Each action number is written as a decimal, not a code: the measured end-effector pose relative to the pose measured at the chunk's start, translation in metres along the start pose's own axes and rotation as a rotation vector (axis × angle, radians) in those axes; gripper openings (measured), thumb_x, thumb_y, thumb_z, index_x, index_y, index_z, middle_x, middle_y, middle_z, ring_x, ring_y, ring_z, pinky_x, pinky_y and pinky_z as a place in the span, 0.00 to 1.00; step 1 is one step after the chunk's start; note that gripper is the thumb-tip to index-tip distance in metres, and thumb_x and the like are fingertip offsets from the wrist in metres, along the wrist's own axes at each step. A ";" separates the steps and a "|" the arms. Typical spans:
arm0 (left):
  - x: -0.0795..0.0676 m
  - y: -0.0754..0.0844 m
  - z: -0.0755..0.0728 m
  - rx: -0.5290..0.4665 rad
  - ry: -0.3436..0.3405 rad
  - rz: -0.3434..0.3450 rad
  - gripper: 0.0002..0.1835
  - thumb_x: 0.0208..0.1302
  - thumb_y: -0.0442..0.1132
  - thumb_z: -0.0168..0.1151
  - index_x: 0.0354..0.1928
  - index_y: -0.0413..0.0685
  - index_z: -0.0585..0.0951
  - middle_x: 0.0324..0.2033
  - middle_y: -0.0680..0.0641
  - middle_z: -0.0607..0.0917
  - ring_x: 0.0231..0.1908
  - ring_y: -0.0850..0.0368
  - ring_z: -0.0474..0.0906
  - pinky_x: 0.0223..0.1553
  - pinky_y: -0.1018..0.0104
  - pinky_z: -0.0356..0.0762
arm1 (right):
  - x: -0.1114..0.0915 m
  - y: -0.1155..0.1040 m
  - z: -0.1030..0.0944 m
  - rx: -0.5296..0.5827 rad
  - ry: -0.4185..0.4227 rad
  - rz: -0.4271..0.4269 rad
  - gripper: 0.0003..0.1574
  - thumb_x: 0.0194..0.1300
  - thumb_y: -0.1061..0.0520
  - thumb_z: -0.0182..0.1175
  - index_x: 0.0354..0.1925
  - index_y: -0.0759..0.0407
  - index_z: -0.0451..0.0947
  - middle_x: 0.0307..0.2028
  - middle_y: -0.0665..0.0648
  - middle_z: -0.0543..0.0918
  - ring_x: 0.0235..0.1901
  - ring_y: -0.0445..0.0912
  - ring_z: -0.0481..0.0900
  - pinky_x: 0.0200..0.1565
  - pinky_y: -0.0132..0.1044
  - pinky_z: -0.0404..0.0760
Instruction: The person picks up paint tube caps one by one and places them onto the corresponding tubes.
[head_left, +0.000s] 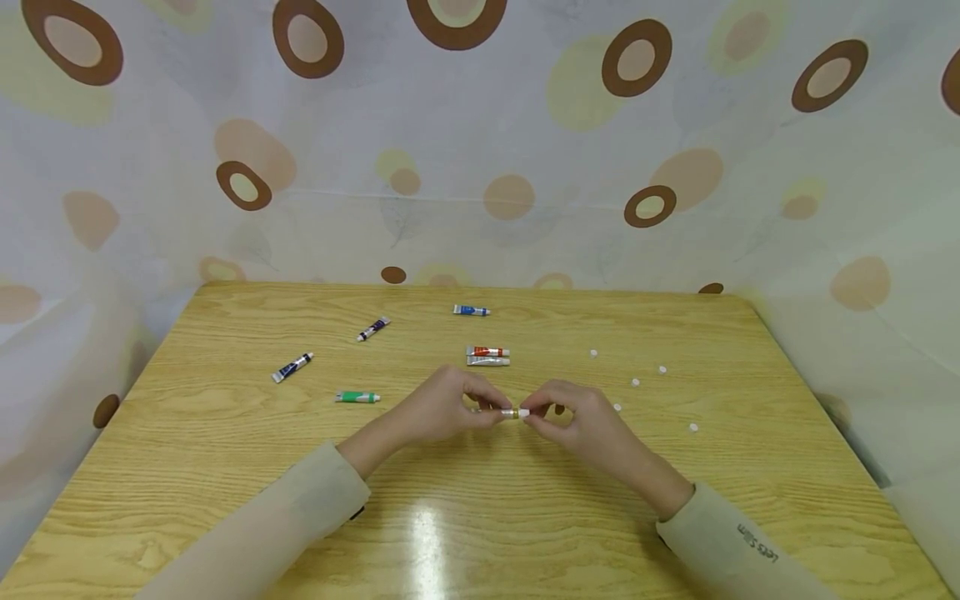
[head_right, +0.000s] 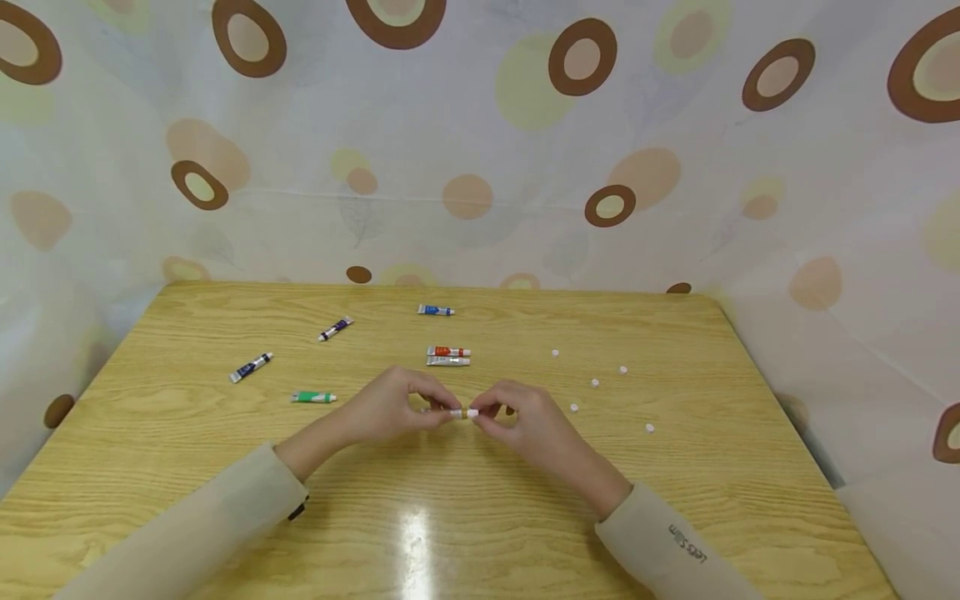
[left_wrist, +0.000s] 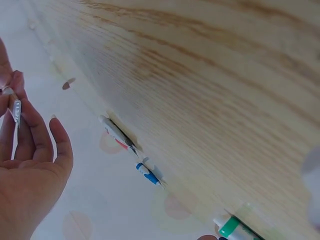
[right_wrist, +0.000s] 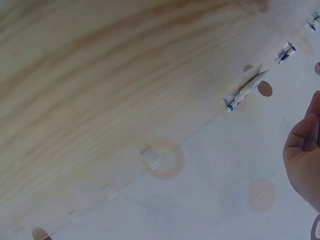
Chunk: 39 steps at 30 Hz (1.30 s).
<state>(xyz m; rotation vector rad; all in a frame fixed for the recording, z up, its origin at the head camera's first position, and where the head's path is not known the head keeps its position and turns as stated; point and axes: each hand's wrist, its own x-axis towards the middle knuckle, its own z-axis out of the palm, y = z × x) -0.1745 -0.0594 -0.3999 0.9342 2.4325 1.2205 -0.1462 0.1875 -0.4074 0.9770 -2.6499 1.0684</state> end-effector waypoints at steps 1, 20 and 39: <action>0.000 0.000 0.000 -0.001 -0.002 0.006 0.08 0.68 0.36 0.68 0.46 0.52 0.91 0.42 0.53 0.92 0.40 0.67 0.83 0.43 0.73 0.82 | 0.000 0.000 0.000 0.003 0.000 0.002 0.07 0.63 0.63 0.71 0.40 0.54 0.87 0.36 0.50 0.89 0.35 0.36 0.82 0.38 0.33 0.83; 0.000 0.000 0.001 0.003 -0.027 0.041 0.08 0.69 0.35 0.66 0.45 0.51 0.91 0.42 0.53 0.92 0.38 0.69 0.82 0.43 0.73 0.82 | -0.001 0.004 0.000 0.045 -0.013 -0.035 0.03 0.65 0.61 0.70 0.37 0.53 0.88 0.35 0.49 0.88 0.36 0.36 0.82 0.37 0.36 0.84; -0.002 -0.001 0.000 0.003 -0.021 0.016 0.08 0.69 0.36 0.67 0.46 0.52 0.91 0.42 0.54 0.92 0.40 0.67 0.83 0.44 0.73 0.82 | -0.001 0.006 0.004 -0.014 0.037 -0.116 0.13 0.58 0.66 0.74 0.39 0.52 0.84 0.37 0.46 0.87 0.39 0.41 0.82 0.43 0.43 0.86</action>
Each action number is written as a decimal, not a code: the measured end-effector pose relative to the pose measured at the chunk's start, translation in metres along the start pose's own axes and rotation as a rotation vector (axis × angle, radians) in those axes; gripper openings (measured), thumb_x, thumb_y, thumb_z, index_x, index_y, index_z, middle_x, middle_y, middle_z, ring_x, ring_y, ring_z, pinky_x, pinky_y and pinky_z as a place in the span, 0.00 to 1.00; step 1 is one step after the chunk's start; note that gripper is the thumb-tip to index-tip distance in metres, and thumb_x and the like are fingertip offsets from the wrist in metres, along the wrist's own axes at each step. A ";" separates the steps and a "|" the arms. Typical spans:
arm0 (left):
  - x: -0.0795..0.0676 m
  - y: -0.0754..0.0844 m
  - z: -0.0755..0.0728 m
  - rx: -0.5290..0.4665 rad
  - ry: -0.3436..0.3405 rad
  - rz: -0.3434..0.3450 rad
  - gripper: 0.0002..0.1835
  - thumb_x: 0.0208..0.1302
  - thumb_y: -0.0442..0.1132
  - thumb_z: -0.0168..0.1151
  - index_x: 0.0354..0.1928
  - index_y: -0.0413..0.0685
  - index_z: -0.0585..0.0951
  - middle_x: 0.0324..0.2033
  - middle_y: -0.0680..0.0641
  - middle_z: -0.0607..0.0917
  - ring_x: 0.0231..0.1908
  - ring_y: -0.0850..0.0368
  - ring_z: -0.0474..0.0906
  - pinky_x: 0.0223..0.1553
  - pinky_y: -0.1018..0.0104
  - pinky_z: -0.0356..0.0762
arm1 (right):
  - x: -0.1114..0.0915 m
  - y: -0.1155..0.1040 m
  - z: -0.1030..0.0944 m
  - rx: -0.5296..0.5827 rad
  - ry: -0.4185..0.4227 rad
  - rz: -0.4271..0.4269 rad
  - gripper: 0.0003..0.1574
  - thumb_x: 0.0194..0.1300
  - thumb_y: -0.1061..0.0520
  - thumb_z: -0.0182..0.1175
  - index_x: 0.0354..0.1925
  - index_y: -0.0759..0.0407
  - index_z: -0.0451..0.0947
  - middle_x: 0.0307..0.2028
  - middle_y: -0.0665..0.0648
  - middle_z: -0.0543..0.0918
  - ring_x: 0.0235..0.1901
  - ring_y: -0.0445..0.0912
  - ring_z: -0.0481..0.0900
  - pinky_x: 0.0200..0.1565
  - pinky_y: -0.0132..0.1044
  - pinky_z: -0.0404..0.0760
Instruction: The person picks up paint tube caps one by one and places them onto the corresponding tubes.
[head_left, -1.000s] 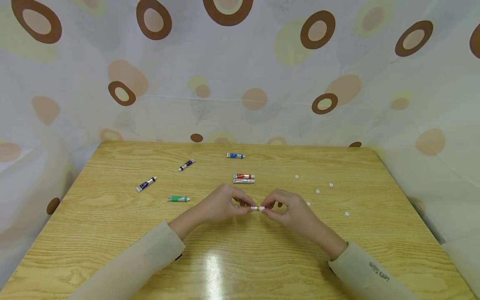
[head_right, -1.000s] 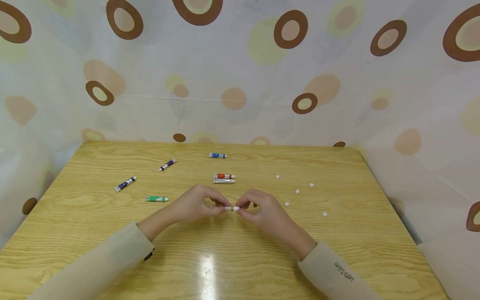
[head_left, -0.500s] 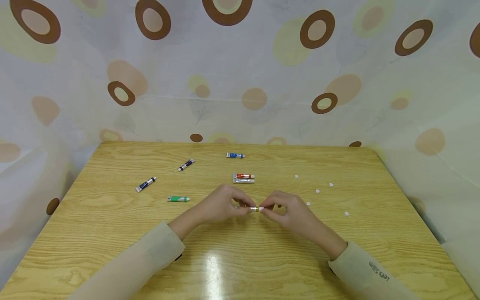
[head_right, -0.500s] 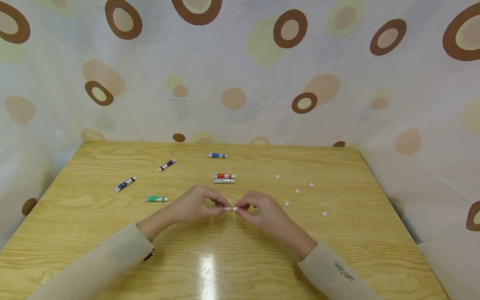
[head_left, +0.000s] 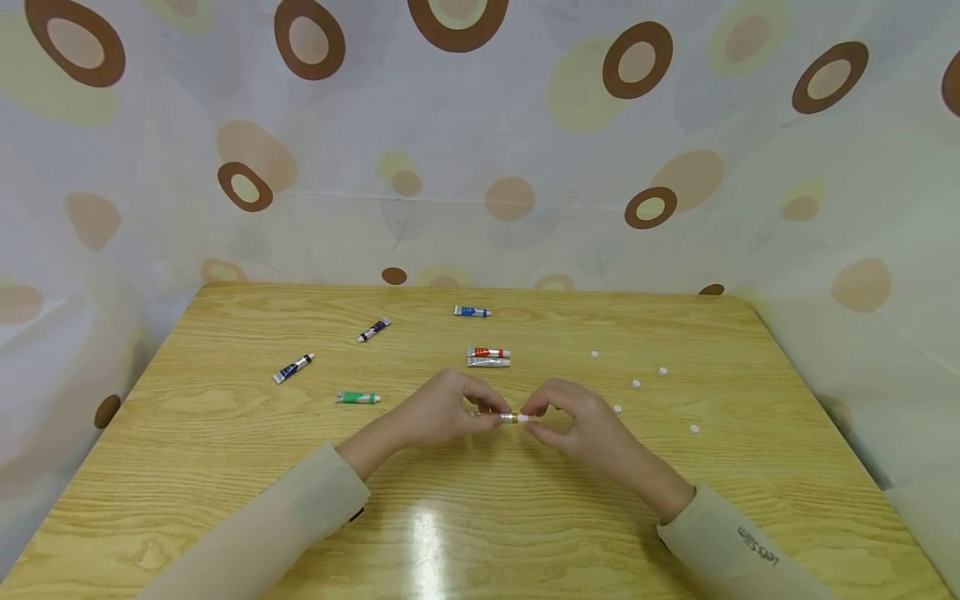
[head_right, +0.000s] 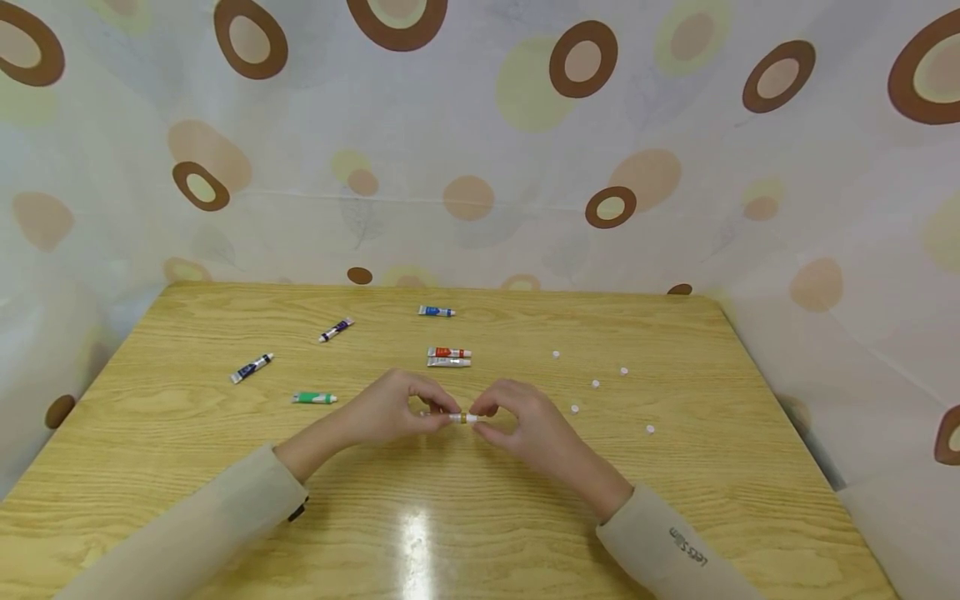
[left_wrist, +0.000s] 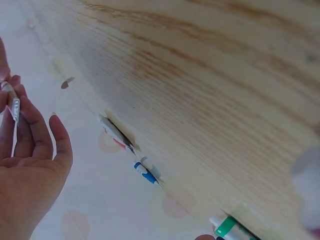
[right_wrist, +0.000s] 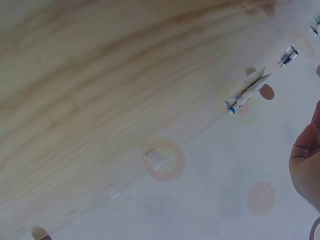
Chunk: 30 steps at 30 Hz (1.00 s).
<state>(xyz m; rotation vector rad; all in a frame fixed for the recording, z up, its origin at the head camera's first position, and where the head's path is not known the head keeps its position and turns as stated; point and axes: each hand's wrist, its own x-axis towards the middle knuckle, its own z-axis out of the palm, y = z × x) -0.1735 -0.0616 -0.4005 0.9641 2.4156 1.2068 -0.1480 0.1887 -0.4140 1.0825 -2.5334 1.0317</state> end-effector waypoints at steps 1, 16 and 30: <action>0.000 0.000 0.000 0.000 0.000 -0.001 0.09 0.69 0.36 0.67 0.46 0.52 0.91 0.42 0.54 0.92 0.40 0.67 0.84 0.44 0.73 0.82 | 0.000 0.000 0.000 0.000 0.006 -0.011 0.13 0.59 0.66 0.74 0.39 0.52 0.84 0.37 0.46 0.87 0.38 0.41 0.82 0.43 0.42 0.86; 0.001 0.003 -0.001 0.008 -0.013 0.012 0.08 0.69 0.36 0.66 0.45 0.52 0.91 0.41 0.54 0.92 0.39 0.68 0.83 0.43 0.73 0.81 | -0.001 0.001 0.000 -0.007 -0.015 -0.001 0.05 0.64 0.61 0.72 0.39 0.55 0.87 0.36 0.47 0.87 0.37 0.40 0.82 0.41 0.41 0.86; 0.001 0.002 0.000 -0.002 -0.018 0.006 0.08 0.69 0.36 0.66 0.45 0.52 0.91 0.41 0.54 0.92 0.39 0.67 0.83 0.43 0.73 0.81 | 0.001 0.000 0.001 -0.068 0.033 -0.101 0.15 0.56 0.65 0.76 0.39 0.54 0.82 0.36 0.47 0.86 0.38 0.40 0.80 0.42 0.42 0.85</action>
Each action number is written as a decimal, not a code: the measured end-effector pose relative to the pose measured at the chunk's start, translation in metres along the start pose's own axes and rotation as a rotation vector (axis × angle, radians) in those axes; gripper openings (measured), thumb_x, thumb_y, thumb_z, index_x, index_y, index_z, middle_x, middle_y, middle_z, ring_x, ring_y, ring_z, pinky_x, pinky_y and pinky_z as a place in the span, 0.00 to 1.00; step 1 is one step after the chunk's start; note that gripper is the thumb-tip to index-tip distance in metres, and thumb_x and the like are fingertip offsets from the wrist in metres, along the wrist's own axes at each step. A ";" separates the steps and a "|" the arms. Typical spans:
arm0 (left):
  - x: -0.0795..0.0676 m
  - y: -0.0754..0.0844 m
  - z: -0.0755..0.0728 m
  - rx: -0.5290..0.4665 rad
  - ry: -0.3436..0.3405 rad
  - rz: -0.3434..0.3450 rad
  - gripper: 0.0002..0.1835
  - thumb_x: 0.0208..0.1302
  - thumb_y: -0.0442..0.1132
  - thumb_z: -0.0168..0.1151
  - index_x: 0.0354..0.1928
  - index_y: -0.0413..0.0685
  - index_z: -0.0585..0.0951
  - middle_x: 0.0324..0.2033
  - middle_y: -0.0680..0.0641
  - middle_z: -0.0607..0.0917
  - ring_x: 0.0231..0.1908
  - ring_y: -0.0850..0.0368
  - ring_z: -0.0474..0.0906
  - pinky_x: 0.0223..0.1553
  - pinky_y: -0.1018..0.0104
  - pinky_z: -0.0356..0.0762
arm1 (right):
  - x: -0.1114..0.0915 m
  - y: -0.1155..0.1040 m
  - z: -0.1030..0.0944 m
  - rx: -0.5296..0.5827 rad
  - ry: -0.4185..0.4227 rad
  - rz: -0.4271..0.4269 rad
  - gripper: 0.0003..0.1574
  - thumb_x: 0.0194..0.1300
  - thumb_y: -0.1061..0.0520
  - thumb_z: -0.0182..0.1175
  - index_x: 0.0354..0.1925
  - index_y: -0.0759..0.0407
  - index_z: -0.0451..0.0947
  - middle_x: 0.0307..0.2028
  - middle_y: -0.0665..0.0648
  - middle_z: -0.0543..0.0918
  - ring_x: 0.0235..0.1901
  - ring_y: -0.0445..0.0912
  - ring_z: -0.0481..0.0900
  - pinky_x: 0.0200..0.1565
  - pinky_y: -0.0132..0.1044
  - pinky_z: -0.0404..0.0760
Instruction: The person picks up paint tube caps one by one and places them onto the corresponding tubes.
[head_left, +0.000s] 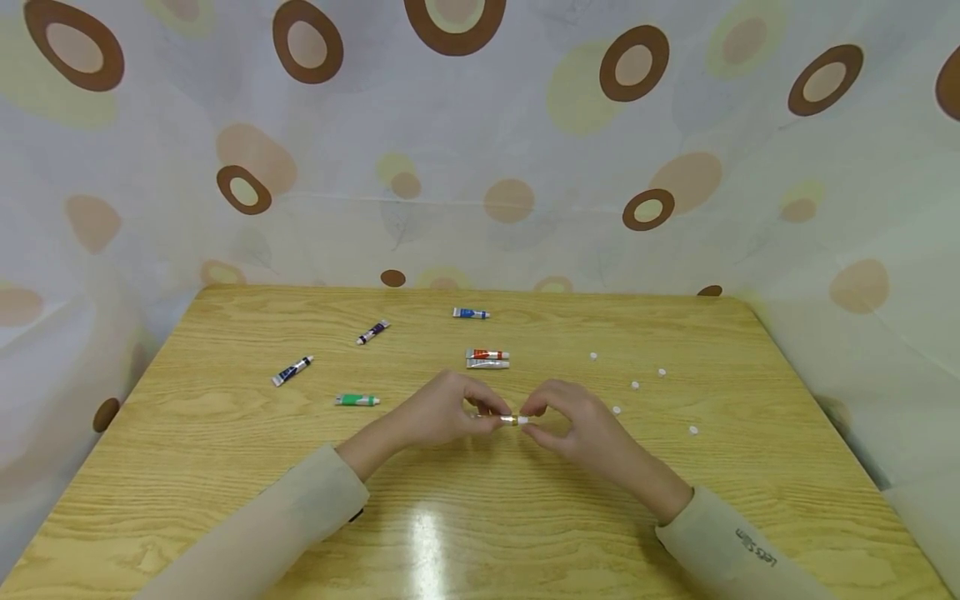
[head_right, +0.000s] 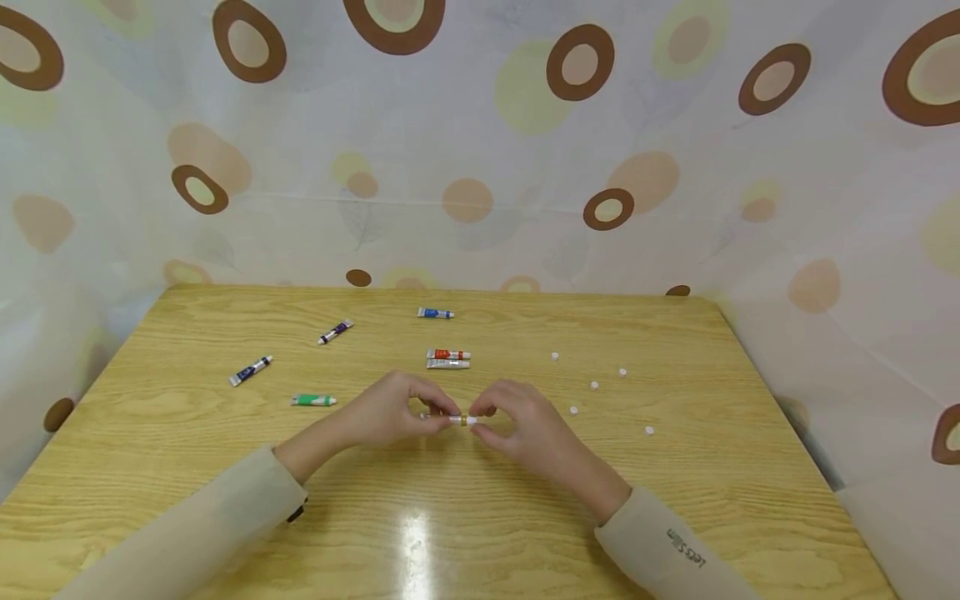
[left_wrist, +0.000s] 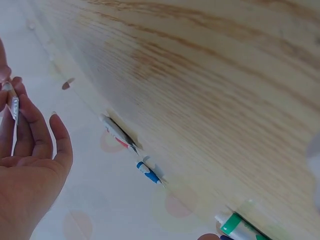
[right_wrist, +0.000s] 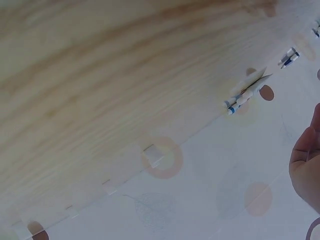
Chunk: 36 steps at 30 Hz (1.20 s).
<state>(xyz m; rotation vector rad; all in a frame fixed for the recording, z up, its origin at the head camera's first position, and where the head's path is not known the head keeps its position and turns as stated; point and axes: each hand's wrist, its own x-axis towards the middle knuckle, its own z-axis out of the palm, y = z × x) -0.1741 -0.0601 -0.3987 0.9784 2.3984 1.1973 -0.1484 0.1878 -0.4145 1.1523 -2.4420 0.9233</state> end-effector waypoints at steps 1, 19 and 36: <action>0.000 0.000 0.000 0.001 0.000 -0.001 0.08 0.69 0.36 0.66 0.45 0.52 0.91 0.41 0.54 0.92 0.39 0.67 0.83 0.43 0.73 0.81 | 0.000 0.000 0.000 0.000 0.004 -0.011 0.15 0.55 0.66 0.76 0.38 0.54 0.82 0.36 0.47 0.86 0.38 0.40 0.80 0.41 0.42 0.85; 0.002 0.002 0.000 0.027 -0.009 -0.009 0.08 0.70 0.37 0.66 0.45 0.53 0.91 0.41 0.54 0.92 0.40 0.66 0.83 0.42 0.72 0.81 | -0.002 0.003 0.001 -0.037 -0.024 -0.006 0.05 0.62 0.63 0.72 0.36 0.55 0.87 0.35 0.47 0.88 0.37 0.39 0.83 0.43 0.39 0.84; 0.001 0.001 -0.001 0.022 -0.013 -0.003 0.08 0.70 0.36 0.66 0.45 0.52 0.91 0.41 0.53 0.92 0.40 0.67 0.83 0.43 0.73 0.81 | 0.000 0.003 0.002 -0.110 0.035 -0.111 0.15 0.52 0.66 0.77 0.37 0.55 0.83 0.35 0.48 0.86 0.37 0.41 0.81 0.44 0.41 0.83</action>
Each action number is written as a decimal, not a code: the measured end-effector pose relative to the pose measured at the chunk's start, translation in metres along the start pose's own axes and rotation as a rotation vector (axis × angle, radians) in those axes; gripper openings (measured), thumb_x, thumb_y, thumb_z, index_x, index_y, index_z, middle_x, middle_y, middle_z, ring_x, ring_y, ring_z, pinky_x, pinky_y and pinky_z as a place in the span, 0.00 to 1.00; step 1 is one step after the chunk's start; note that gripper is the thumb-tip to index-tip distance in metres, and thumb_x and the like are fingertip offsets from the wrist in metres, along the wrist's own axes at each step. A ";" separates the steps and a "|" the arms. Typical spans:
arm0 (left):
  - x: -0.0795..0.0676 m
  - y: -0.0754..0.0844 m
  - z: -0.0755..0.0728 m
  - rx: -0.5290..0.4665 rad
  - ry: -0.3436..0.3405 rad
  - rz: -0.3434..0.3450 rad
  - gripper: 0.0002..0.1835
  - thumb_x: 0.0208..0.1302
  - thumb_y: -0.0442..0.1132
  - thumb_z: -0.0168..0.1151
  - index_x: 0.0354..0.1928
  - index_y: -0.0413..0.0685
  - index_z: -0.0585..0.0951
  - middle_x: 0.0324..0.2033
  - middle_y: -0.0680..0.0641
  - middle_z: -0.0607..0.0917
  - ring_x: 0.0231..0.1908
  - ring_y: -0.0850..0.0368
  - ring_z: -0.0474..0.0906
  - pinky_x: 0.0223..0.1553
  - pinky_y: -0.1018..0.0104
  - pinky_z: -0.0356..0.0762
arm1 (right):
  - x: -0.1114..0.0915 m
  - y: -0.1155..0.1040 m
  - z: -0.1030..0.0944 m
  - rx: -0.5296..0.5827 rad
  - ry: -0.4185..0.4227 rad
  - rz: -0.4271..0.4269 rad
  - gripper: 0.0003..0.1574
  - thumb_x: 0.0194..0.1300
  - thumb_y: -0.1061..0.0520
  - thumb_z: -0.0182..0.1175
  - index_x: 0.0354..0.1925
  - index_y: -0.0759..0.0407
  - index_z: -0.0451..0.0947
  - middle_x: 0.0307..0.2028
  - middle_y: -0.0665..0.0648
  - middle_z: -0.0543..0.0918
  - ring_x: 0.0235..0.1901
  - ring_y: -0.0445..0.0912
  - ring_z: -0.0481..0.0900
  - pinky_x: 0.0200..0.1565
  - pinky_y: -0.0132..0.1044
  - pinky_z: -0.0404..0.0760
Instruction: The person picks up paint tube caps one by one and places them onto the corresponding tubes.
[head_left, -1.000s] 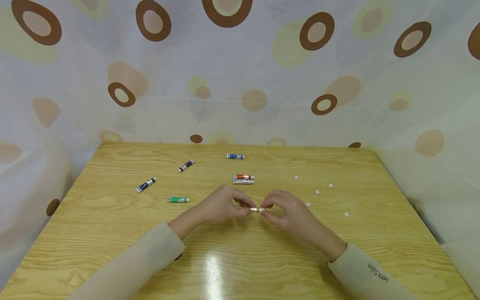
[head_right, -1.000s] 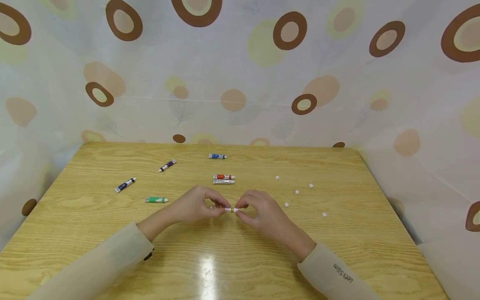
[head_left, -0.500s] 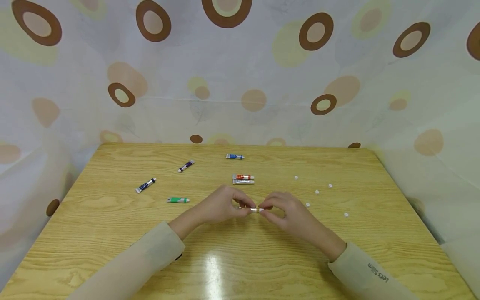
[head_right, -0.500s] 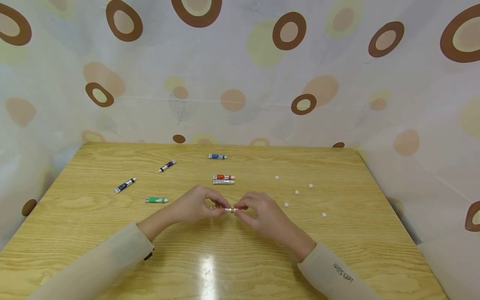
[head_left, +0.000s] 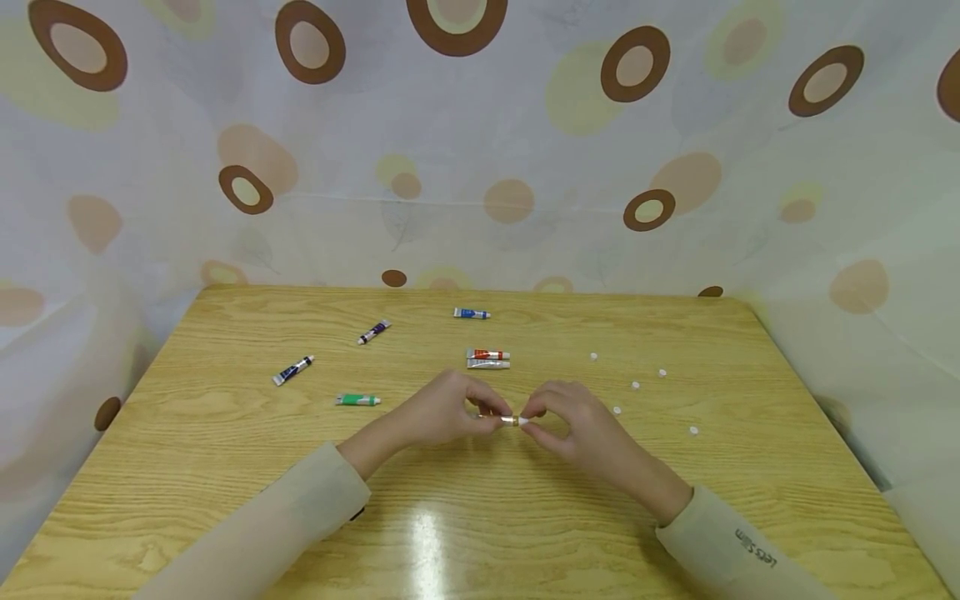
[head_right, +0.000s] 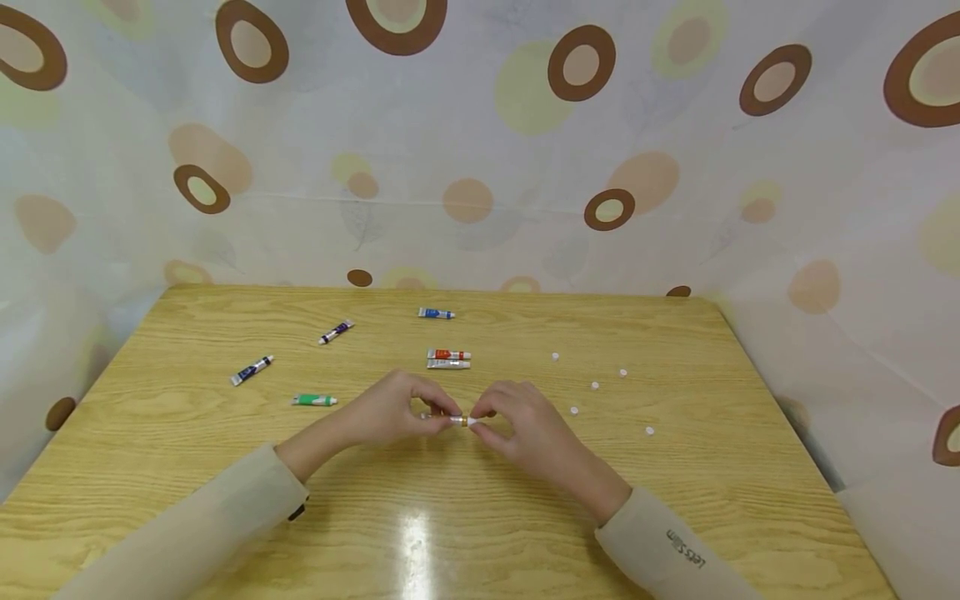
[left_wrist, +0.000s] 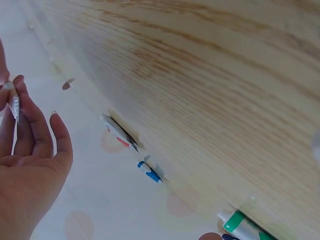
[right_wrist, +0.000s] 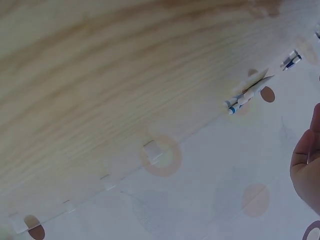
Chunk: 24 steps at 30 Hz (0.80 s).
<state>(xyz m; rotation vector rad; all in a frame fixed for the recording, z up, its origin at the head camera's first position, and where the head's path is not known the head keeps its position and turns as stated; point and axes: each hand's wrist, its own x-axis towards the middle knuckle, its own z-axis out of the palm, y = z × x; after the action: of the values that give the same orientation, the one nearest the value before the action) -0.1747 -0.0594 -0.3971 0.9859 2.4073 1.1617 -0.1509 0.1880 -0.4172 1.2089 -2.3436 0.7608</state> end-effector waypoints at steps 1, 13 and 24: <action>0.000 0.000 0.000 0.004 0.000 0.003 0.08 0.70 0.37 0.66 0.45 0.51 0.91 0.41 0.53 0.92 0.39 0.67 0.83 0.42 0.74 0.81 | 0.000 0.000 0.000 -0.004 0.000 0.002 0.15 0.53 0.65 0.77 0.37 0.55 0.83 0.36 0.48 0.86 0.37 0.41 0.82 0.44 0.41 0.83; 0.002 0.002 0.004 0.075 0.023 0.051 0.08 0.68 0.34 0.67 0.45 0.50 0.91 0.42 0.52 0.92 0.41 0.64 0.85 0.43 0.76 0.82 | 0.001 -0.004 -0.002 -0.018 -0.085 0.097 0.07 0.61 0.62 0.74 0.35 0.54 0.84 0.34 0.47 0.86 0.35 0.38 0.80 0.43 0.38 0.82; 0.002 0.011 0.013 0.433 0.181 0.241 0.06 0.65 0.37 0.72 0.42 0.46 0.91 0.36 0.51 0.90 0.31 0.66 0.84 0.34 0.81 0.77 | 0.000 -0.007 -0.002 -0.026 -0.084 0.209 0.03 0.65 0.60 0.71 0.36 0.54 0.84 0.34 0.47 0.86 0.36 0.39 0.81 0.42 0.39 0.83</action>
<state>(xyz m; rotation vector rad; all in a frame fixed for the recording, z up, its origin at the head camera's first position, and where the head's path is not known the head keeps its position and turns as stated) -0.1644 -0.0457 -0.3974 1.3848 2.8200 0.8421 -0.1450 0.1860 -0.4133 1.0135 -2.5704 0.7565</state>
